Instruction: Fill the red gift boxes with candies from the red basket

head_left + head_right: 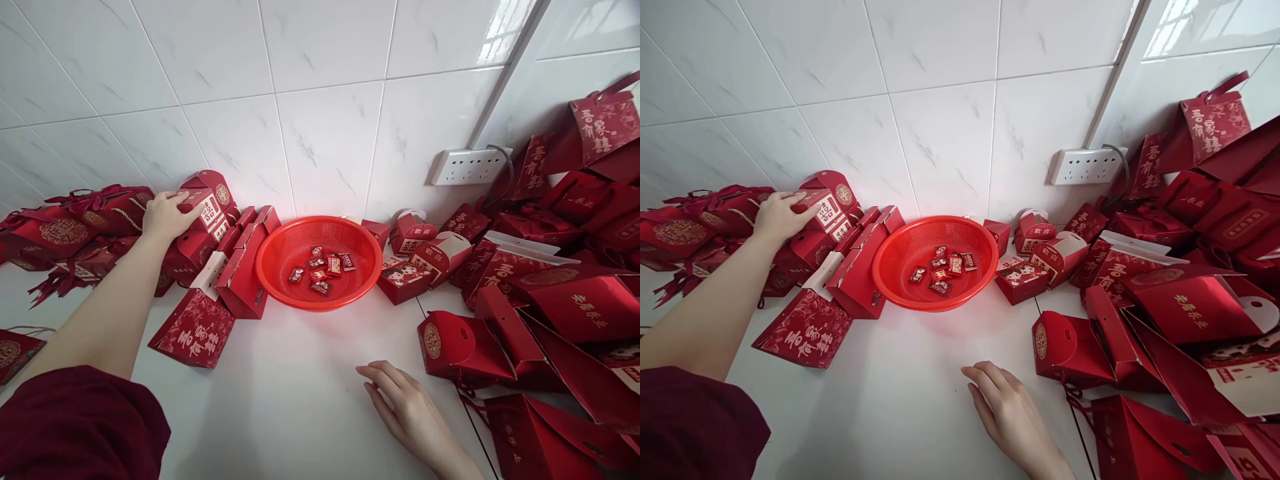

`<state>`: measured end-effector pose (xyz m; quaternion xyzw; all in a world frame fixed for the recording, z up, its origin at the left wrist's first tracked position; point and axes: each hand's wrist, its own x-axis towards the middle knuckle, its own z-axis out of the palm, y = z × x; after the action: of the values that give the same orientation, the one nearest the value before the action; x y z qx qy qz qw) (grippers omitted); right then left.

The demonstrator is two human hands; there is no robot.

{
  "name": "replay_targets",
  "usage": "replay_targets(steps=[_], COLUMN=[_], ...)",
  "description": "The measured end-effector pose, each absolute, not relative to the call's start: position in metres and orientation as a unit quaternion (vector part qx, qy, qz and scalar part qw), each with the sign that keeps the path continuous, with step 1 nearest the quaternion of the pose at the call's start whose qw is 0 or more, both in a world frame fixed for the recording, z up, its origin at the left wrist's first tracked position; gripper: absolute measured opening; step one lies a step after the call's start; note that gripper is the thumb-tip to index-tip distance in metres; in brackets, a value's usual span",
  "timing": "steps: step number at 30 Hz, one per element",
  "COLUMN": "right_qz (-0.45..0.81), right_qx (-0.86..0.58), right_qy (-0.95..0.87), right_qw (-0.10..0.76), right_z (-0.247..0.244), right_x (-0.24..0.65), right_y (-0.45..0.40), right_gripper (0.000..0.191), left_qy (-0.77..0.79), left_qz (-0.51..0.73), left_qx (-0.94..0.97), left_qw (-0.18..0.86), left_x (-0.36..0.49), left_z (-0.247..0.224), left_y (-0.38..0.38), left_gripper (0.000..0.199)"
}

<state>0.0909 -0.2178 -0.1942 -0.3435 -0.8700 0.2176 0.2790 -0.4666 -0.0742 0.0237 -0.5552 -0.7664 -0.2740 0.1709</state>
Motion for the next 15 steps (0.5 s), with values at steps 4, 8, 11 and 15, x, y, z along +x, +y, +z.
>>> replay_targets(steps=[4,8,11,15], right_qz=[0.210,0.210,0.208,0.200], right_qx=[-0.346,-0.338,-0.337,-0.335], right_qy=[-0.871,-0.873,-0.874,-0.876], right_qw=[0.279,0.282,0.280,0.283], right_z=[-0.192,-0.191,-0.190,-0.189], right_x=[0.091,0.092,0.092,0.091], right_y=[-0.218,-0.218,-0.218,-0.218], right_gripper=[0.029,0.030,0.030,0.030], left_qy=[-0.784,-0.793,-0.795,-0.790], left_qz=[-0.258,-0.238,-0.231,-0.232], left_qx=[-0.545,-0.547,-0.549,-0.554], left_qw=[0.148,0.124,0.113,0.121], left_x=[-0.465,-0.463,-0.461,-0.453], left_z=[0.022,0.026,0.031,0.041], left_y=[-0.075,-0.078,-0.081,-0.083], left_gripper=[0.091,0.096,0.098,0.095])
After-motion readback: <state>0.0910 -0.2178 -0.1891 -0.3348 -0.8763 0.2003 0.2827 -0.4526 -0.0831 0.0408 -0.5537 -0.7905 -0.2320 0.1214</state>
